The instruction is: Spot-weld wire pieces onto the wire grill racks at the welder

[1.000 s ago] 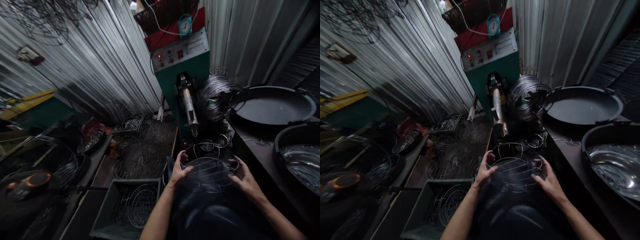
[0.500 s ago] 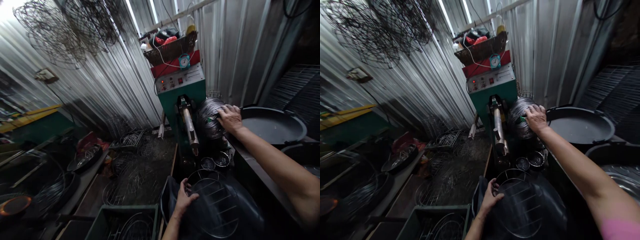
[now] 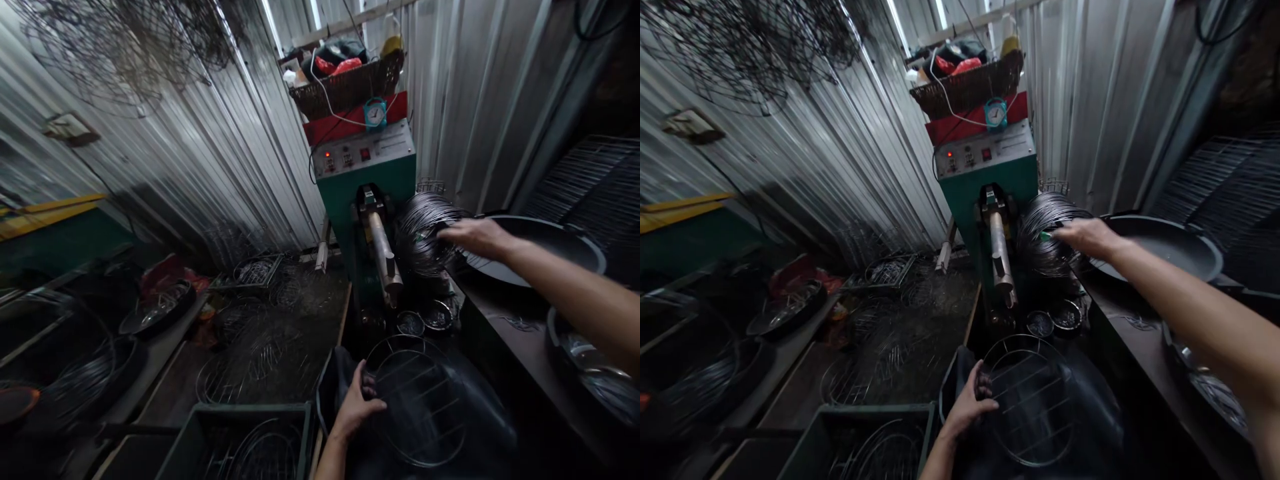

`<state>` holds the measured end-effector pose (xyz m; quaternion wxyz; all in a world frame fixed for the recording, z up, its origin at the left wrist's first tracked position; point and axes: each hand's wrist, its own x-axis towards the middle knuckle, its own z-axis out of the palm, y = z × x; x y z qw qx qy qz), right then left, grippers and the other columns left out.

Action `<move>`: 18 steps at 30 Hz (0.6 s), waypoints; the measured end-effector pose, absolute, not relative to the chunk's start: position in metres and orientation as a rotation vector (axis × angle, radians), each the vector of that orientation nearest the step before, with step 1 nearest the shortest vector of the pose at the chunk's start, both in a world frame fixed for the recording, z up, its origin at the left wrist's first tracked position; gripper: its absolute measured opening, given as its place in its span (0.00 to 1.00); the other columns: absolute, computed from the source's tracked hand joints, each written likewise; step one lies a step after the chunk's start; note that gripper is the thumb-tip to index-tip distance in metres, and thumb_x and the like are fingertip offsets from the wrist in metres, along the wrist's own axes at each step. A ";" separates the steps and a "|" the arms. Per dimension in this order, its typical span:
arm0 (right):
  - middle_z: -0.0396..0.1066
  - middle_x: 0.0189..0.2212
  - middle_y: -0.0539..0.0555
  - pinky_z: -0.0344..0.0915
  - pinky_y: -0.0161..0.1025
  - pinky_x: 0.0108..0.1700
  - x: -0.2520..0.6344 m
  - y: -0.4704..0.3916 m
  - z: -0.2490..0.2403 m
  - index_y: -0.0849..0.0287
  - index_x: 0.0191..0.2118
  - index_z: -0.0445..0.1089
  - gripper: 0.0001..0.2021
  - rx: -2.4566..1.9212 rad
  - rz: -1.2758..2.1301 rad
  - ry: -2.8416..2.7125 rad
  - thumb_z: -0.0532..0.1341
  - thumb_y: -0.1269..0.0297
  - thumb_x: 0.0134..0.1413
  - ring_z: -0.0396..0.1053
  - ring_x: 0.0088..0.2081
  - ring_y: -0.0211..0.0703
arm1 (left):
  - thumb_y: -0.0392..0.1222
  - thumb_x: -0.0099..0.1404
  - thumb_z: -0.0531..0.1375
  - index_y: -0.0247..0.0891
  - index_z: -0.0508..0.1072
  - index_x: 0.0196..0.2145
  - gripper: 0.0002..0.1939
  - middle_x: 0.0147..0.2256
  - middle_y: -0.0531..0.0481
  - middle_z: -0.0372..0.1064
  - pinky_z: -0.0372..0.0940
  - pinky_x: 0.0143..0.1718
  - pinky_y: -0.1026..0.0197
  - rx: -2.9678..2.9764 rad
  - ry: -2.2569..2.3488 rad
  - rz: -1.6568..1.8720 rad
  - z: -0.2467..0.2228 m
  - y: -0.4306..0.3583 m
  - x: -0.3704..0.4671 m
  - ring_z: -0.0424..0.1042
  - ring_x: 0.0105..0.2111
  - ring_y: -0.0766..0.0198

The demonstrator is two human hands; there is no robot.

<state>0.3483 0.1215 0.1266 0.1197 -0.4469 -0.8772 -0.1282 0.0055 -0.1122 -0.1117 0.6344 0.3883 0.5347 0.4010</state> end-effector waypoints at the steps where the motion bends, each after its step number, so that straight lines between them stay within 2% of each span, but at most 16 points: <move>1: 0.68 0.31 0.55 0.53 0.35 0.30 0.344 0.108 0.107 0.57 0.43 0.69 0.15 -1.237 -0.338 -2.688 0.51 0.77 0.54 0.62 0.32 0.42 | 0.38 0.37 0.70 0.41 0.49 0.60 0.55 0.39 0.47 0.58 0.60 0.35 0.63 0.849 1.227 0.945 -0.112 -0.111 0.008 0.61 0.33 0.68; 3: 0.69 0.29 0.54 0.52 0.34 0.27 0.336 0.076 0.057 0.57 0.40 0.71 0.16 -1.165 -0.273 -2.799 0.53 0.79 0.49 0.64 0.28 0.40 | 0.37 0.37 0.69 0.39 0.51 0.58 0.51 0.37 0.49 0.58 0.58 0.30 0.67 0.785 1.267 0.968 -0.110 -0.110 0.009 0.61 0.31 0.69; 6: 0.69 0.24 0.51 0.52 0.33 0.25 0.335 0.023 -0.025 0.56 0.40 0.70 0.17 -1.084 -0.160 -2.887 0.53 0.79 0.47 0.65 0.24 0.38 | 0.38 0.38 0.67 0.38 0.53 0.57 0.48 0.37 0.48 0.59 0.51 0.22 0.70 0.720 1.357 0.951 -0.101 -0.109 0.005 0.61 0.29 0.70; 10: 0.69 0.25 0.50 0.55 0.34 0.27 0.356 -0.031 -0.103 0.55 0.44 0.68 0.20 -1.101 -0.101 -2.741 0.50 0.78 0.48 0.67 0.25 0.37 | 0.39 0.39 0.65 0.38 0.55 0.56 0.45 0.38 0.48 0.60 0.48 0.21 0.70 0.663 1.398 0.943 -0.083 -0.112 -0.010 0.62 0.29 0.70; 14: 0.69 0.25 0.51 0.55 0.35 0.28 0.374 -0.056 -0.131 0.56 0.46 0.67 0.20 -1.149 -0.153 -2.655 0.49 0.78 0.49 0.67 0.26 0.38 | 0.38 0.38 0.66 0.40 0.59 0.52 0.41 0.36 0.51 0.61 0.48 0.21 0.71 0.653 1.388 0.915 -0.073 -0.118 -0.022 0.62 0.30 0.71; 18: 0.69 0.23 0.51 0.53 0.36 0.29 0.376 -0.066 -0.127 0.56 0.44 0.69 0.19 -1.147 -0.161 -2.735 0.50 0.79 0.48 0.65 0.25 0.38 | 0.37 0.39 0.66 0.40 0.60 0.52 0.40 0.35 0.51 0.61 0.49 0.22 0.71 0.647 1.363 0.918 -0.077 -0.126 -0.027 0.62 0.29 0.71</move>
